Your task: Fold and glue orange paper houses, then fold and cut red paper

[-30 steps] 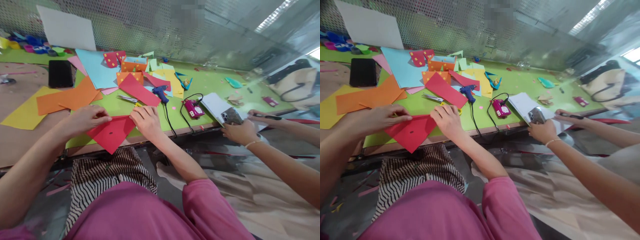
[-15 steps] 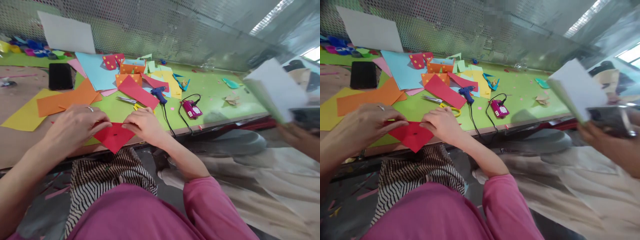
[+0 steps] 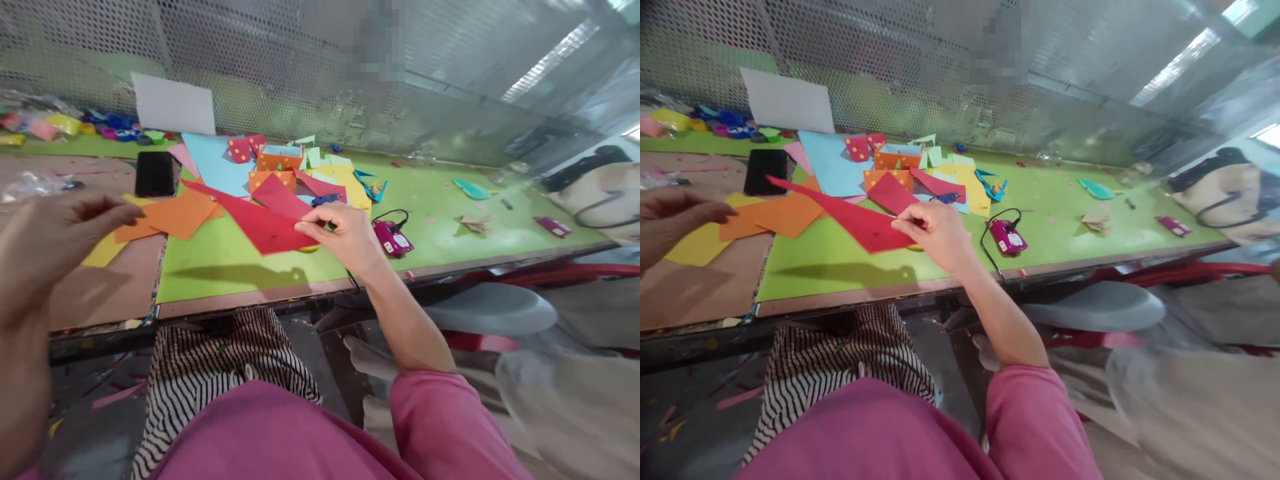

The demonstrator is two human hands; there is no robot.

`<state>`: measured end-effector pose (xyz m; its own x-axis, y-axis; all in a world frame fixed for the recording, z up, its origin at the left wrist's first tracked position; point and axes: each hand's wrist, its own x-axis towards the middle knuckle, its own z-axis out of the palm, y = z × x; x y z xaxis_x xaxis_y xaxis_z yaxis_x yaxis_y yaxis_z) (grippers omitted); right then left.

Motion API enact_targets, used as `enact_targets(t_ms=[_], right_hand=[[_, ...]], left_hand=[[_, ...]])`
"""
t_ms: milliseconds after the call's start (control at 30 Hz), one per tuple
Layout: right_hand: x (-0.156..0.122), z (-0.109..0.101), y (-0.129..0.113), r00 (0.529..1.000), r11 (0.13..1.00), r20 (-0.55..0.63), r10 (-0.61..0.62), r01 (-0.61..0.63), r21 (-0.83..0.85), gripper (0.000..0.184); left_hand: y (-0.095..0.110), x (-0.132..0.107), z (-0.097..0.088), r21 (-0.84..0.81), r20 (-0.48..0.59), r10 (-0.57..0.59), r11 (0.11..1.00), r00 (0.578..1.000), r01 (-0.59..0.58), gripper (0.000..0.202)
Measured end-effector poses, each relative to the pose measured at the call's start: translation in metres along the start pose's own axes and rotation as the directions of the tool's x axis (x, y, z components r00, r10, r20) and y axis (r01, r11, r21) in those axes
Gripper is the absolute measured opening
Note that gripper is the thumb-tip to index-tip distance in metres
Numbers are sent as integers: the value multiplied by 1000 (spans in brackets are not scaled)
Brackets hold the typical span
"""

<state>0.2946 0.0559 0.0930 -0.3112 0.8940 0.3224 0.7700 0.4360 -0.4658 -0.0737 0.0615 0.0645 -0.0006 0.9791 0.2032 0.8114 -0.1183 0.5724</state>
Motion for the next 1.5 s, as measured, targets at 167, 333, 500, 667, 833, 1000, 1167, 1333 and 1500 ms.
enact_targets(t_ms=[167, 333, 500, 667, 833, 1000, 1167, 1333, 1500], right_hand=[[-2, 42, -23, 942, 879, -185, -281, 175, -444, 27], [-6, 72, -32, 912, 809, -89, -401, 308, -500, 27], [-14, 64, -24, 889, 765, -118, -442, 305, -567, 26], [-21, 34, -2, 882, 843, -301, -363, 173, -510, 24], [-11, 25, 3, 991, 987, -118, 62, -43, 156, 40], [-3, 55, -18, 892, 734, 452, 9, -313, 603, 50], [-10, 76, -20, 831, 668, 542, 125, -474, 573, 44], [-22, 78, -13, 758, 521, 616, 212, -621, 585, 46], [-29, 78, -11, 715, 449, 647, 264, -685, 573, 47]], left_hand=[[65, -17, 47, -541, 342, 93, 833, 935, 115, 60], [84, -19, 91, -789, 351, -7, 535, 936, 300, 58], [67, -17, 91, -873, 275, -139, 379, 951, 307, 52], [29, -13, 62, -861, 191, -219, 430, 957, 271, 41], [16, -17, 47, -819, 344, -37, 478, 938, 319, 41], [43, -24, 59, -733, 355, 39, 631, 934, 252, 55], [45, -16, 66, -831, 232, -120, 491, 965, 261, 53], [27, 4, 54, -920, 95, -270, 344, 958, 188, 48], [26, 14, 49, -958, 88, -305, 235, 948, 164, 33]])
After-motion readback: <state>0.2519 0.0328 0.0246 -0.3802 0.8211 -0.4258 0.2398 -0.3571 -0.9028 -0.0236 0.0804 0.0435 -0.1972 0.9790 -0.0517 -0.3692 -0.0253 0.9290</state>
